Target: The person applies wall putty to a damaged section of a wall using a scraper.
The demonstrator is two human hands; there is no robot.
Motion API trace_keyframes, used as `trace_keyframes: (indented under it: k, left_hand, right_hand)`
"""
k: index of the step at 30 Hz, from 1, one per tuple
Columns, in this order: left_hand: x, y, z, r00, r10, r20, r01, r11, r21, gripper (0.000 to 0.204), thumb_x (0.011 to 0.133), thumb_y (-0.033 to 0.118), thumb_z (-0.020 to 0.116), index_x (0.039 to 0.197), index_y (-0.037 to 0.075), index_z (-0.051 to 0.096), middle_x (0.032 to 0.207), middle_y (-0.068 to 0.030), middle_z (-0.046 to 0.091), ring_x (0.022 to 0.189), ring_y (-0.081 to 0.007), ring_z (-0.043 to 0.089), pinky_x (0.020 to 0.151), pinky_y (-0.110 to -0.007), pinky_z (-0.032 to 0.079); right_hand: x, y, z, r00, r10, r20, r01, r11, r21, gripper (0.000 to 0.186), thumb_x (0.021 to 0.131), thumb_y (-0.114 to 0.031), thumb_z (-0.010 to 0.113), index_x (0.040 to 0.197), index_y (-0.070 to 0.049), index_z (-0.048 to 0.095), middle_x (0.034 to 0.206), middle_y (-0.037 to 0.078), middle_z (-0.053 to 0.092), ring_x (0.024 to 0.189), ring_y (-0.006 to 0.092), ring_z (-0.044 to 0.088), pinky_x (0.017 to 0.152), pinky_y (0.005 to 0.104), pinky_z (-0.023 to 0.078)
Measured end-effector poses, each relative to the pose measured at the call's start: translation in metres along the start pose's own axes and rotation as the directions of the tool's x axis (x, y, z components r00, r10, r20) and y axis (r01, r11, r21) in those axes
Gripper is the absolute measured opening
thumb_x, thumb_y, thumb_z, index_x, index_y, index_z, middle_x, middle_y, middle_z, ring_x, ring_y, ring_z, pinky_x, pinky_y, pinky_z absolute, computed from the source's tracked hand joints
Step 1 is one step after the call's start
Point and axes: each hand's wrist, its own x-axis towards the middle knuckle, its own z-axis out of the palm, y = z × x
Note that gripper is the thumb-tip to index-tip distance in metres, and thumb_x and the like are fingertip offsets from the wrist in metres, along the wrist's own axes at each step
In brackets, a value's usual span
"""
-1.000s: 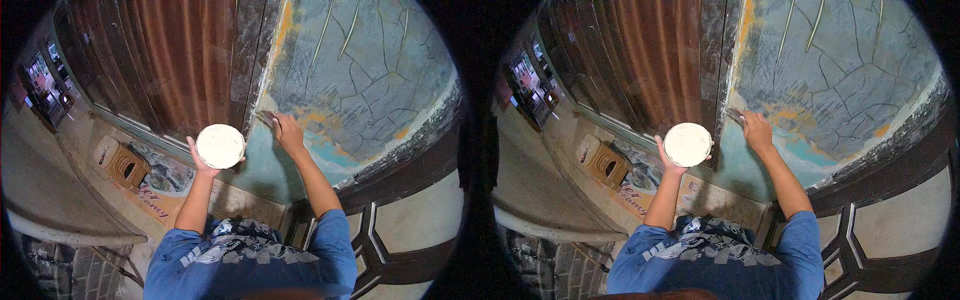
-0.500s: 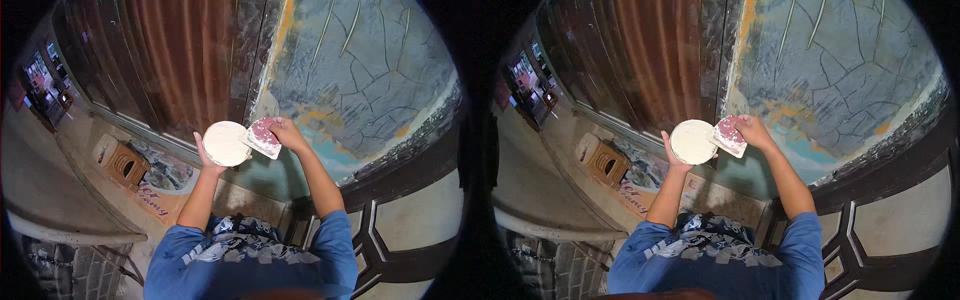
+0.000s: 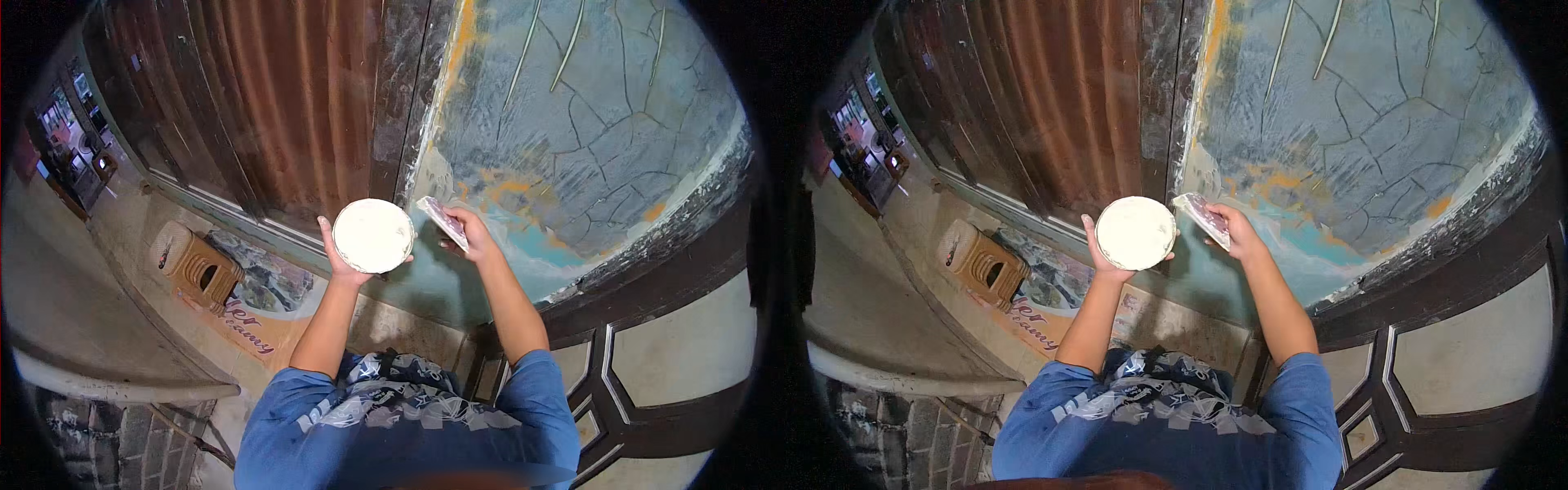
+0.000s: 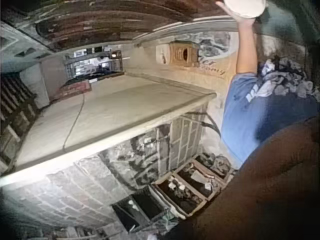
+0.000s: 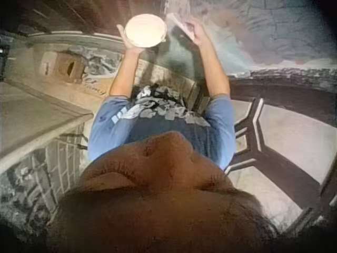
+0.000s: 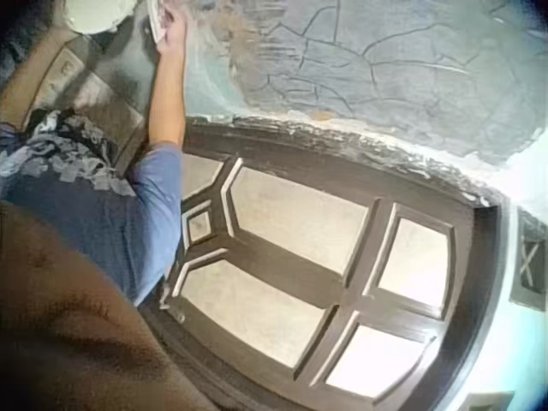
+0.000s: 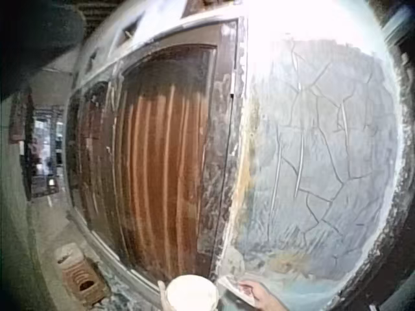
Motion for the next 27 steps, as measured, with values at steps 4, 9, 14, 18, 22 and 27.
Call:
trace_keyframes:
  k: [4, 9, 14, 18, 22, 27]
  left_hand:
    - [-0.001, 0.002, -0.002, 0.997, -0.035, 0.075, 0.031, 0.998, 0.052, 0.114, 0.075, 0.096, 0.034, 0.152, 0.012, 0.038, 0.152, -0.0273, 0.04, 0.13, -0.0584, 0.044, 0.094, -0.085, 0.036]
    - [-0.009, 0.016, -0.005, 0.995, -0.003, 0.098, 0.002, 1.0, 0.012, 0.115, 0.075, 0.096, 0.035, 0.154, 0.012, 0.033, 0.152, -0.0291, 0.038, 0.129, -0.0623, 0.042, 0.095, -0.083, 0.037]
    - [-0.014, 0.029, -0.01, 0.997, 0.054, 0.059, -0.053, 0.998, -0.022, 0.115, 0.075, 0.095, 0.037, 0.154, 0.013, 0.032, 0.153, -0.0287, 0.037, 0.13, -0.0615, 0.043, 0.094, -0.084, 0.037]
    - [-0.013, 0.031, -0.005, 0.99, 0.045, 0.135, -0.039, 0.998, -0.044, 0.116, 0.075, 0.096, 0.036, 0.155, 0.012, 0.031, 0.153, -0.0295, 0.037, 0.129, -0.0641, 0.041, 0.094, -0.084, 0.038]
    - [-0.015, 0.03, 0.001, 0.989, 0.071, 0.131, -0.042, 0.975, -0.217, 0.114, 0.076, 0.095, 0.035, 0.154, 0.012, 0.033, 0.153, -0.0308, 0.036, 0.128, -0.0651, 0.041, 0.092, -0.084, 0.039]
    - [-0.01, 0.033, -0.003, 0.996, 0.066, 0.052, -0.066, 0.998, -0.013, 0.113, 0.076, 0.095, 0.035, 0.153, 0.012, 0.035, 0.152, -0.0297, 0.038, 0.127, -0.064, 0.043, 0.092, -0.083, 0.04]
  right_hand:
    - [0.012, 0.016, -0.026, 0.96, -0.08, 0.266, 0.013, 0.969, 0.246, 0.019, 0.095, -0.029, 0.06, 0.099, -0.011, 0.068, 0.083, 0.004, 0.065, 0.07, 0.0194, 0.059, 0.058, 0.0356, 0.05]
    - [0.006, -0.014, -0.024, 0.791, -0.593, -0.153, 0.573, 0.805, -0.157, 0.026, 0.105, -0.024, 0.054, 0.12, -0.004, 0.06, 0.109, 0.008, 0.071, 0.09, 0.0163, 0.068, 0.082, 0.0309, 0.053]
    - [-0.001, -0.016, -0.017, 0.437, -0.842, 0.317, 0.23, -0.236, -0.944, 0.015, 0.101, -0.015, 0.055, 0.112, -0.007, 0.062, 0.1, 0.016, 0.069, 0.092, 0.0331, 0.066, 0.08, 0.0423, 0.052]
    - [0.012, 0.003, -0.017, 0.478, -0.754, 0.45, 0.115, -0.454, -0.884, 0.018, 0.09, -0.014, 0.065, 0.108, -0.01, 0.064, 0.097, 0.014, 0.067, 0.089, 0.0386, 0.062, 0.076, 0.049, 0.05]
    - [0.024, 0.011, -0.017, 0.502, -0.753, 0.426, 0.082, -0.449, -0.89, 0.017, 0.093, -0.016, 0.064, 0.109, -0.009, 0.065, 0.097, 0.012, 0.067, 0.091, 0.0366, 0.062, 0.074, 0.048, 0.051]
    - [0.029, 0.01, -0.015, 0.52, -0.731, 0.442, -0.128, -0.578, -0.806, 0.02, 0.092, -0.016, 0.063, 0.112, -0.013, 0.064, 0.107, 0.008, 0.067, 0.102, 0.0325, 0.061, 0.076, 0.0459, 0.053]
